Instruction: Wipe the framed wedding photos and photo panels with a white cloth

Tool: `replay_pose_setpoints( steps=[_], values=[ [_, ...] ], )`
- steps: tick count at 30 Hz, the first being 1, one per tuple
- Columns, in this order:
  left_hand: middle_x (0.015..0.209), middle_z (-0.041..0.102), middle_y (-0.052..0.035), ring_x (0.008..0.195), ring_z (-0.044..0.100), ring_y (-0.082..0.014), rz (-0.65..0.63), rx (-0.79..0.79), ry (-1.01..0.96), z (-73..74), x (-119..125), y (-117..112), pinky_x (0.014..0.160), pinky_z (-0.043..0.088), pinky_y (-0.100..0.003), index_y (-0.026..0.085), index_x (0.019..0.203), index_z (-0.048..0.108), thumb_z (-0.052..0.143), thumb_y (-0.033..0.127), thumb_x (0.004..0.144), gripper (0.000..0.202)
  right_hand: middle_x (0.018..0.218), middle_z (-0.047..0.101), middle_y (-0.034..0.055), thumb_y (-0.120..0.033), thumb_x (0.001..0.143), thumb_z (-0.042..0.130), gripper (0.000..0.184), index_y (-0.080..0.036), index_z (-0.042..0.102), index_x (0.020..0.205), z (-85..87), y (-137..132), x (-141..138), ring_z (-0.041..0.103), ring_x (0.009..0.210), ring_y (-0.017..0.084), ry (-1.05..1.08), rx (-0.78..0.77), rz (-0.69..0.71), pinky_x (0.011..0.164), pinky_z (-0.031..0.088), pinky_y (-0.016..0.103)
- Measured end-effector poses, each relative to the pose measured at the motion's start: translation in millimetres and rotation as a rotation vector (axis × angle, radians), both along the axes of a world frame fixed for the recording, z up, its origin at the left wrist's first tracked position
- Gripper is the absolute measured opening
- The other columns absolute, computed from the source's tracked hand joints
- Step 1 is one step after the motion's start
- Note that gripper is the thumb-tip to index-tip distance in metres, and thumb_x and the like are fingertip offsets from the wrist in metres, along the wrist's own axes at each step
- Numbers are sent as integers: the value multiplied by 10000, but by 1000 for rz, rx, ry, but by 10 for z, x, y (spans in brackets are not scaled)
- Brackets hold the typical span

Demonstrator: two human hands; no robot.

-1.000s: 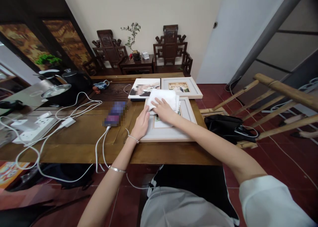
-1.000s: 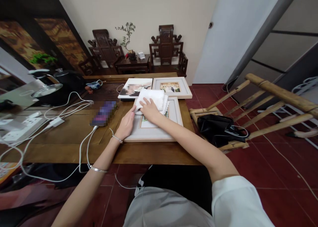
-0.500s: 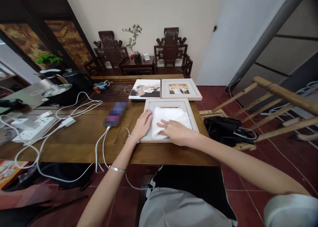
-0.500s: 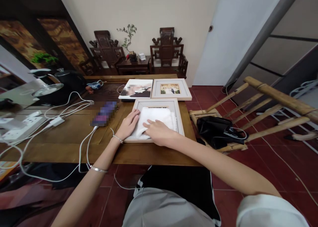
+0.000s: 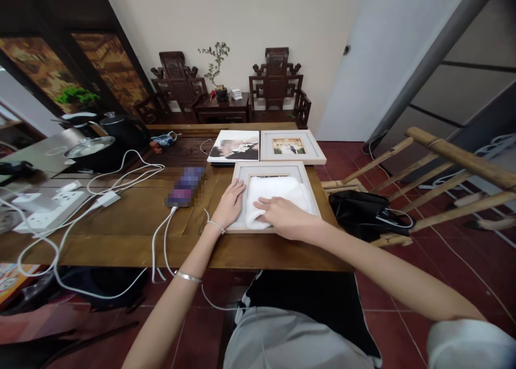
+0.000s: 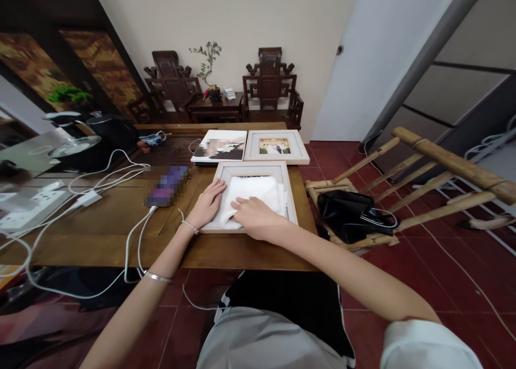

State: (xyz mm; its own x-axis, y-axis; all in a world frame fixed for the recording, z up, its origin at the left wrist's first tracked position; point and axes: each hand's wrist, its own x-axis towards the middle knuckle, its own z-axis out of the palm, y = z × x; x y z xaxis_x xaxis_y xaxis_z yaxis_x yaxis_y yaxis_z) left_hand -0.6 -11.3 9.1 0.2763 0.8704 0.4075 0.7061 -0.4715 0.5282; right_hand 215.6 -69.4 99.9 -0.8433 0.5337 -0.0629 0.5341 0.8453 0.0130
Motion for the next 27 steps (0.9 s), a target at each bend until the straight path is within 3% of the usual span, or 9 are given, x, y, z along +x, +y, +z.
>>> replay_pose_setpoints(
  steps=[5,10,14,17,21,27],
  values=[
    [1442,565,-129,1452,386,-270,-6,-10,19,16,-12,-1,1211,316,-505,128,1303,626,376,215,948,443,1438,529,190,-47,883,491,396,-131,707,1204,-32,-26,-113,452,1369,307,-35,46,-18,1063,419,439],
    [1439,570,-117,1452,386,-269,-8,2,13,-5,-16,5,1209,309,-522,150,1308,624,403,209,937,436,1371,583,191,-17,852,494,389,-134,740,1129,28,-189,313,467,1355,331,-120,75,-123,1050,430,465],
    [1431,581,-102,1450,390,-263,-6,11,20,-19,-18,13,1210,309,-517,158,1309,624,416,213,931,435,1352,597,223,9,834,503,345,-126,780,989,2,-357,697,485,1340,363,-159,225,-285,1002,472,469],
    [1430,582,-107,1450,390,-268,-5,14,27,-17,-16,15,1210,313,-515,153,1303,626,412,220,937,430,1403,574,199,-7,843,513,334,-142,788,977,-58,-379,881,475,1352,370,-161,289,-339,1023,460,494],
    [1431,577,-125,1449,391,-274,-6,15,34,-4,-12,10,1208,316,-517,135,1297,624,406,223,943,426,1483,516,149,8,827,508,396,-156,768,1077,-122,-128,976,434,1392,353,-144,282,-367,1081,418,508],
    [1431,575,-132,1444,398,-276,-2,18,32,-2,-18,4,1208,317,-513,134,1292,626,410,229,944,420,1529,445,188,83,817,395,568,-99,633,1300,-80,642,821,418,1404,337,-29,311,-464,1066,423,499]
  ],
)
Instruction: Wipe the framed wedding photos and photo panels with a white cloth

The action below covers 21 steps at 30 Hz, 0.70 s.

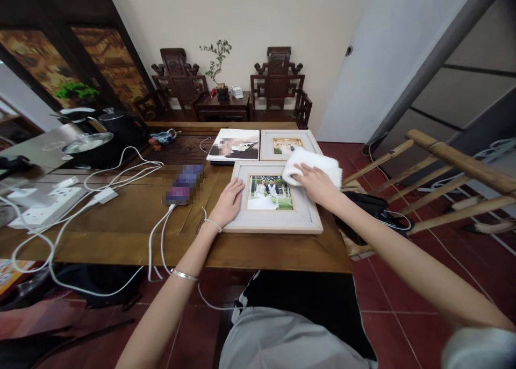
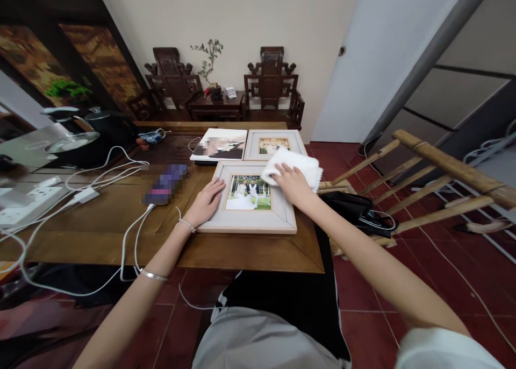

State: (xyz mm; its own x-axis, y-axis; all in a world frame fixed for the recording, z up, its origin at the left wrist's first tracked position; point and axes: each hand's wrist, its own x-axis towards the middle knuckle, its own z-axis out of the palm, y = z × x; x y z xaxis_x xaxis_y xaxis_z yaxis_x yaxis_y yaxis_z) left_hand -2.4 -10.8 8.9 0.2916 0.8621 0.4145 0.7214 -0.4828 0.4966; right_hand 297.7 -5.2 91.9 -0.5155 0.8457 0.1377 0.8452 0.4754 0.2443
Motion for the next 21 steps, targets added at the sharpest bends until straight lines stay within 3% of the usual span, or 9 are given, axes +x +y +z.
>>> replay_pose_setpoints(
  steps=[3,5,8,11,15,21],
  values=[
    [1434,575,-120,1445,399,-268,3,-4,-6,1,-9,-2,1214,310,-502,147,1292,626,417,232,946,413,1582,356,196,67,870,336,574,-83,541,1385,36,275,-282,350,1449,321,89,92,19,1121,363,503],
    [1435,572,-128,1446,396,-271,4,-6,0,13,-9,-5,1216,305,-499,135,1290,626,420,225,945,412,1596,332,189,21,920,337,509,-99,556,1363,19,372,-539,304,1474,302,110,121,138,1167,298,497],
    [1406,596,-124,1428,422,-273,-1,2,9,49,5,-13,1207,323,-502,139,1273,639,420,187,933,407,1569,389,182,-66,973,372,417,-131,581,1328,-78,434,-926,317,1468,281,70,96,340,1188,253,488],
    [1343,639,-102,1365,494,-257,-25,17,5,81,22,-18,1184,371,-477,161,1238,661,421,152,921,398,1497,484,188,-91,981,388,400,-134,575,1332,-199,463,-1154,399,1419,267,25,57,389,1162,295,455],
    [1368,629,-88,1415,440,-258,-16,6,0,62,21,-11,1201,344,-477,165,1222,671,421,144,929,386,1416,553,190,-59,959,400,413,-145,590,1316,-271,491,-1073,458,1363,269,6,80,395,1121,329,448],
    [1409,597,-122,1431,422,-261,10,-2,-20,-28,-7,20,1209,325,-497,137,1246,656,414,152,944,388,1282,642,181,7,889,455,407,-160,678,1184,-124,501,-496,577,1206,279,-85,26,312,1034,354,437]
  ],
)
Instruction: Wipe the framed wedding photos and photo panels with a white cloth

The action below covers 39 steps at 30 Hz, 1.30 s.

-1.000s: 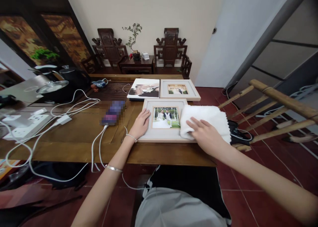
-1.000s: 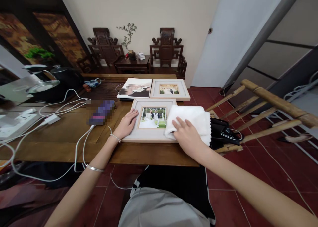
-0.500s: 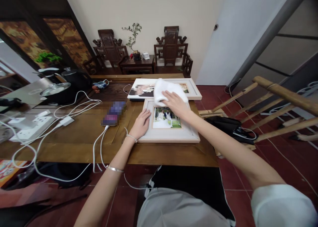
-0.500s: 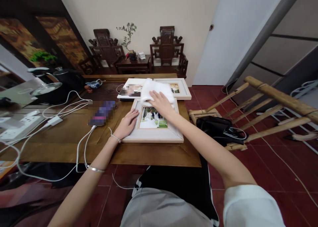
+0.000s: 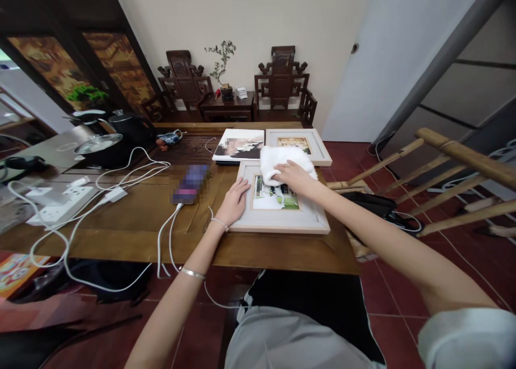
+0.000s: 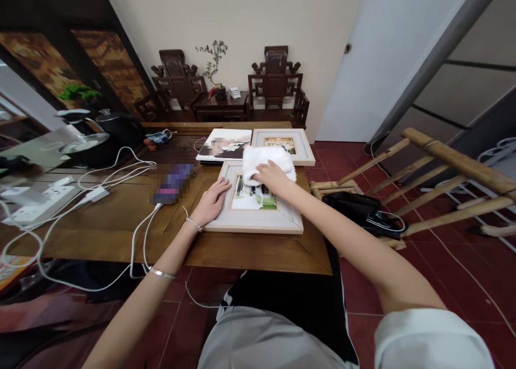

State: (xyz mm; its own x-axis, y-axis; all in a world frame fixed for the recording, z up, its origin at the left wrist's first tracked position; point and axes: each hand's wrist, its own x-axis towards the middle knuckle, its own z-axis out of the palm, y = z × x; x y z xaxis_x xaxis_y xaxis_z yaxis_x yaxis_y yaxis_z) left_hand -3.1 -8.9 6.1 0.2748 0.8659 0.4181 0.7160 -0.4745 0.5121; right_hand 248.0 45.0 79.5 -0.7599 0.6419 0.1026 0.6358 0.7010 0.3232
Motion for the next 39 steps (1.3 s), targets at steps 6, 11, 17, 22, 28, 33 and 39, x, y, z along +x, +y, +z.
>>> replay_pose_setpoints(
  steps=[6,11,17,22,28,33,39],
  values=[
    [1400,603,-128,1424,431,-259,3,25,-23,-27,-2,17,1202,342,-498,131,1241,655,394,97,924,412,1103,699,161,65,823,413,484,-150,699,1150,168,-188,491,639,1028,264,-90,-82,-156,927,363,407],
    [1387,616,-116,1420,439,-249,-3,37,-26,-26,5,11,1198,350,-501,148,1228,660,391,88,921,413,1132,662,211,56,804,431,491,-111,680,1193,142,-847,537,599,1116,321,-87,-120,-90,981,359,478],
    [1387,614,-125,1425,431,-255,1,44,-26,-35,9,15,1195,350,-512,141,1229,656,397,86,908,416,1114,694,111,85,705,442,687,-221,641,1286,470,-1468,634,661,986,232,71,-432,-29,854,454,314],
    [1380,619,-130,1423,433,-259,4,54,-24,-50,-2,23,1199,346,-504,133,1227,655,396,91,908,413,1227,668,145,56,722,437,700,-173,578,1369,591,-1098,673,643,1065,273,277,-272,-63,881,493,370],
    [1380,620,-122,1421,438,-248,-10,47,-11,-20,-32,10,1200,349,-494,147,1227,654,397,102,915,407,1502,478,160,96,749,407,659,-161,631,1314,118,-278,341,412,1387,364,168,11,-75,1074,385,515],
    [1384,618,-115,1420,440,-239,-4,39,-3,-8,-40,-3,1203,343,-496,149,1227,656,396,111,919,405,1540,419,195,18,817,481,597,-157,580,1379,-144,-185,151,348,1421,408,109,-51,-147,1118,310,573],
    [1387,616,-119,1424,435,-245,-9,54,-13,-23,-14,-2,1197,351,-507,148,1228,658,396,104,911,413,1480,474,234,-1,862,460,519,-149,604,1338,-82,-888,190,416,1379,399,66,-164,-70,1083,344,584]
  ],
)
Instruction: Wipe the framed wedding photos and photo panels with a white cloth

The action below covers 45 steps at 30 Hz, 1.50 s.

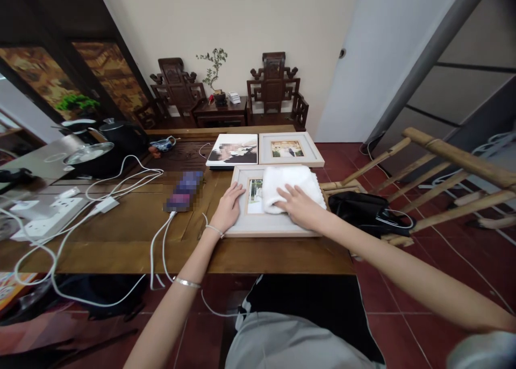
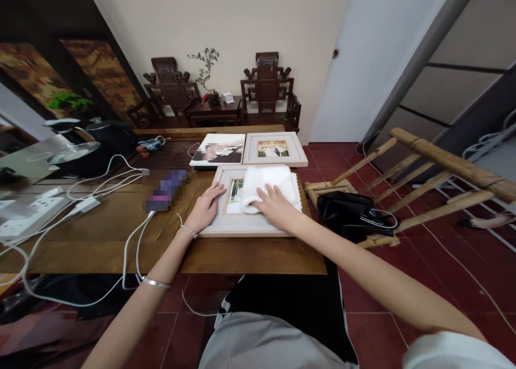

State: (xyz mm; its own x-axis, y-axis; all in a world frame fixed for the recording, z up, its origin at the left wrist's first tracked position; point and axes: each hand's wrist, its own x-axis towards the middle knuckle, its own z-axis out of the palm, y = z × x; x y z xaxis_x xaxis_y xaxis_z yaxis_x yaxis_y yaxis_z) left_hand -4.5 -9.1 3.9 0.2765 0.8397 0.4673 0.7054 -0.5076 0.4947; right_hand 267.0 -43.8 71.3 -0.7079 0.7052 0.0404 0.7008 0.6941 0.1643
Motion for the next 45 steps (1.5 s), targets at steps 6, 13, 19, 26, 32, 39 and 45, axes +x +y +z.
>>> replay_pose_setpoints(
  steps=[6,13,19,26,32,39,45],
  values=[
    [1383,622,-95,1424,434,-245,4,-4,-4,-10,11,7,1201,343,-515,177,1226,657,407,91,898,422,1395,556,225,39,810,434,556,-142,595,1311,307,-711,-3,533,1291,337,77,-196,101,1012,464,491],
    [1395,611,-99,1430,424,-245,-4,-23,-13,10,16,-7,1206,334,-507,172,1235,653,408,95,904,418,1512,446,218,104,753,394,720,-140,498,1422,165,-420,-40,405,1413,319,131,-187,48,1094,397,516],
    [1389,612,-132,1428,428,-247,-4,-15,-7,9,10,-3,1200,342,-506,141,1230,653,383,102,923,410,1620,288,170,126,728,352,775,-146,471,1443,-17,356,-52,230,1497,328,142,25,-52,1160,260,594],
    [1392,610,-124,1429,426,-248,-5,-33,-19,21,-3,-12,1205,335,-501,158,1232,653,405,106,918,403,1589,359,159,75,798,399,671,-159,523,1414,-125,646,-115,290,1451,409,44,125,-85,1128,263,610],
    [1401,607,-101,1427,430,-250,-14,-33,-12,33,14,-20,1203,334,-520,177,1243,651,413,104,908,417,1534,439,178,34,796,438,669,-161,519,1431,37,-14,-91,451,1343,368,17,-47,10,1062,359,520],
    [1408,596,-127,1435,417,-253,-3,-36,6,41,29,-30,1202,338,-512,143,1239,650,395,98,907,421,1205,677,139,40,738,410,699,-231,575,1361,525,-826,-85,644,1078,281,82,-349,77,877,482,388],
    [1395,613,-91,1428,429,-241,-1,-27,-6,19,20,-14,1197,341,-525,182,1243,650,414,98,899,425,1529,454,128,92,692,383,854,-243,457,1475,177,-465,-97,388,1421,318,158,-246,36,1102,368,519]
  ],
)
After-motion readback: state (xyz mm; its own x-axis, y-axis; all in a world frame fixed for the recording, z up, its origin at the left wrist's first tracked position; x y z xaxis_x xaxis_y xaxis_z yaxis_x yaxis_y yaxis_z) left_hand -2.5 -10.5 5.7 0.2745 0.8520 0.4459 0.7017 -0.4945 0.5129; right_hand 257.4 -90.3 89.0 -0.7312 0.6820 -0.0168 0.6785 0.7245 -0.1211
